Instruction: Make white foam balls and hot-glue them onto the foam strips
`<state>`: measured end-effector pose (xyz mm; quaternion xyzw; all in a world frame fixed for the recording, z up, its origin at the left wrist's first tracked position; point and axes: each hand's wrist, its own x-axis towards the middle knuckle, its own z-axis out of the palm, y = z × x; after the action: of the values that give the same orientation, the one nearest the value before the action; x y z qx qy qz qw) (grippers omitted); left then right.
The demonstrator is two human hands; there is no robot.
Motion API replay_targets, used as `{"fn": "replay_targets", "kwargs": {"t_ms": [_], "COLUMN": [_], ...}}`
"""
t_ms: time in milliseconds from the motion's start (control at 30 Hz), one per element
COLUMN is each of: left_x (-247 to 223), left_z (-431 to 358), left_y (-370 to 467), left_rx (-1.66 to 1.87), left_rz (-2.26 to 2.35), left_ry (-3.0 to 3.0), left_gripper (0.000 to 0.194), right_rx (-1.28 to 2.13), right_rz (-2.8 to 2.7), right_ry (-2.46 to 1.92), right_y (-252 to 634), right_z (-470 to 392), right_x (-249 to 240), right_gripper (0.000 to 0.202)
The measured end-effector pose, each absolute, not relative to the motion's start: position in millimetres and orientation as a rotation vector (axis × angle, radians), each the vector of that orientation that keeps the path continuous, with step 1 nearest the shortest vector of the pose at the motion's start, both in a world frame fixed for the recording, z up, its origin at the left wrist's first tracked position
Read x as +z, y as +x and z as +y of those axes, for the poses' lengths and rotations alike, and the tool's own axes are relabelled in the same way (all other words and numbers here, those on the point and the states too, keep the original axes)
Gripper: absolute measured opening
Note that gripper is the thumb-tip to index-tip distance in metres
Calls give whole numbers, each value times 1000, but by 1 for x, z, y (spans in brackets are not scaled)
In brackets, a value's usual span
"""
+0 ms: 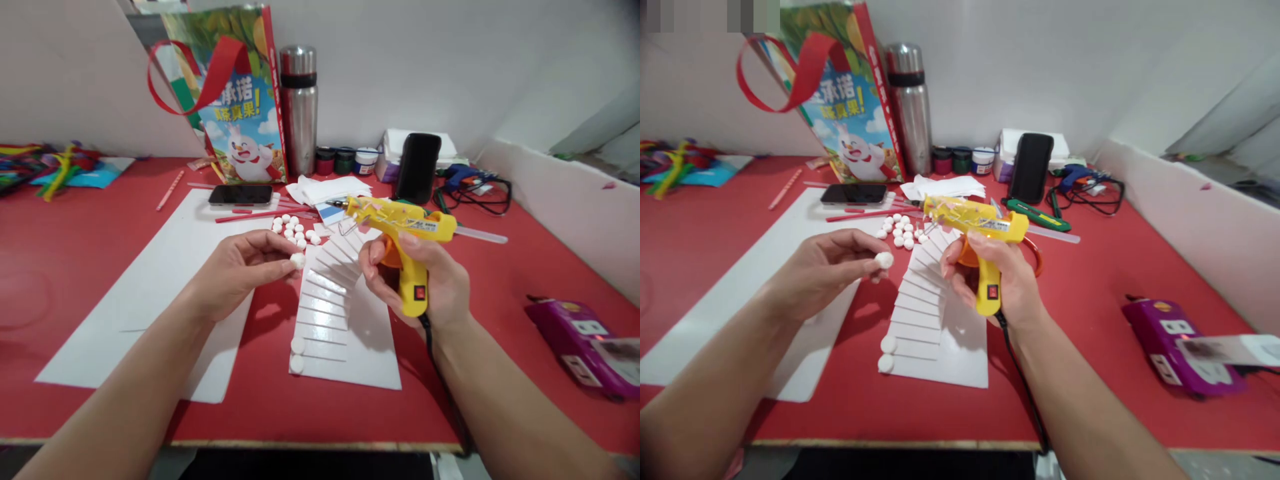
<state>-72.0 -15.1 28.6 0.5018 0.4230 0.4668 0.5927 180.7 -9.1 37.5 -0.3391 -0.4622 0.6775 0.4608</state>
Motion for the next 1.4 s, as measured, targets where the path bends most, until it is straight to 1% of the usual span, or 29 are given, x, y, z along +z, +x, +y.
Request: {"fn": "replay_targets", "kwargs": {"t_ms": [167,300,633,867,1167,1400], "left_x": [49,42,18,21,21,23], "left_z": [-45,-66,-83,-87,-90,-90], "left_y": [-72,-71,-70,-69,-70,-69], "left_rx": [813,743,682,626,641,550], "left_rz": [1074,1148,1274,1297,1246,1229], "left_ry": [1728,1950,2074,2132,2193,2230], "left_gripper": [14,16,16,19,24,29], "right_rx": [1634,1647,1669,1721,1719,1715], "right_rz": [-1121,-1083,-1071,-1057,-1040,-1036], "right_ry": [-849,-772,-767,-639,-611,-635], "right_y": [180,181,182,185,184,183], "right_z": [-8,-8,-5,-1,-2,-3], "right_x": [38,37,34,27,27,29], "right_gripper": [32,29,30,29,28,28]}}
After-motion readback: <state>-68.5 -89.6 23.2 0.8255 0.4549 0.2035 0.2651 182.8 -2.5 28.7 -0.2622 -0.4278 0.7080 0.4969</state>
